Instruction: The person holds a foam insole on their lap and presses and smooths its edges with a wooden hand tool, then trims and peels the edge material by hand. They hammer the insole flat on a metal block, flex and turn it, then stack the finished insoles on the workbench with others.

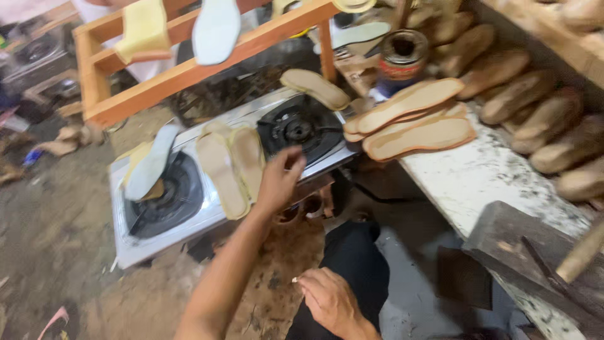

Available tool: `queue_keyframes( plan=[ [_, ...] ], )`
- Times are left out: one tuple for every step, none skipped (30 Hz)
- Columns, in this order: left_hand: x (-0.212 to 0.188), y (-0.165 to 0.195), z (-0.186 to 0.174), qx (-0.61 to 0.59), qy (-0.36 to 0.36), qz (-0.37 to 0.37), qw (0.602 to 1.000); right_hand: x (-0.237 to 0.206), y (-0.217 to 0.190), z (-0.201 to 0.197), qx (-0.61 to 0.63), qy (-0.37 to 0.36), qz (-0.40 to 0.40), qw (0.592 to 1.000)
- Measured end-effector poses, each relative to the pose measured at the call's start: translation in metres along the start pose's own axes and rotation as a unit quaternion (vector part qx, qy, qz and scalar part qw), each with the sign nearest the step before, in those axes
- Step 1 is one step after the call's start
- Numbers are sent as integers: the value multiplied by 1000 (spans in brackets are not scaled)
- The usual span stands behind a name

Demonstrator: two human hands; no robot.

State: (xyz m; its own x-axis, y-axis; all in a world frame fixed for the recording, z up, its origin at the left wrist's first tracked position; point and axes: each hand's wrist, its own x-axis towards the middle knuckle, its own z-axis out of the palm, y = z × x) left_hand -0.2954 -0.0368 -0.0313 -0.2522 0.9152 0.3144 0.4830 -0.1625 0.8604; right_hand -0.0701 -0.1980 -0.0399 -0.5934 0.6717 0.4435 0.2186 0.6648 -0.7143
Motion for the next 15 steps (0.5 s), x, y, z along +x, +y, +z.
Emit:
queue_keyframes(
  plan=[
    [27,-1,13,33,6,15,999,-3,2,2,-1,5,1,1000],
    [53,-2,23,101,-15,57,993,-7,6,5,-4,11,2,1000],
    [78,-2,32,167,-35,101,980,-10,10,6,-8,11,-7,1000],
    [103,-2,42,212,-65,109,969,-14,15,9,-12,11,-15,1000],
    [126,-3,51,257,-92,117,955,-19,20,12,-15,9,-24,1000],
    [143,-4,60,302,-117,126,938,-22,25,17,-10,5,-21,1000],
    [156,-4,68,361,-144,134,912,-22,32,21,-7,2,-18,1000],
    [169,-4,77,418,-167,141,882,-22,38,23,-4,-2,-15,1000],
    [181,-5,84,474,-188,147,847,-23,42,26,-5,-15,-23,1000],
    [193,-6,90,477,-217,130,842,-20,48,27,-9,-22,-34,999],
    [203,-5,95,480,-246,113,835,-17,49,25,-8,-22,-45,999],
    [212,-5,98,484,-274,95,825,-12,49,22,-2,-22,-49,999],
    [217,-5,99,490,-276,121,818,-9,52,16,0,-20,-54,998],
    [220,-5,99,497,-279,144,809,-7,54,11,4,-20,-59,998],
    [222,-4,102,504,-281,166,800,-5,55,6,5,-20,-63,998]
  ],
)
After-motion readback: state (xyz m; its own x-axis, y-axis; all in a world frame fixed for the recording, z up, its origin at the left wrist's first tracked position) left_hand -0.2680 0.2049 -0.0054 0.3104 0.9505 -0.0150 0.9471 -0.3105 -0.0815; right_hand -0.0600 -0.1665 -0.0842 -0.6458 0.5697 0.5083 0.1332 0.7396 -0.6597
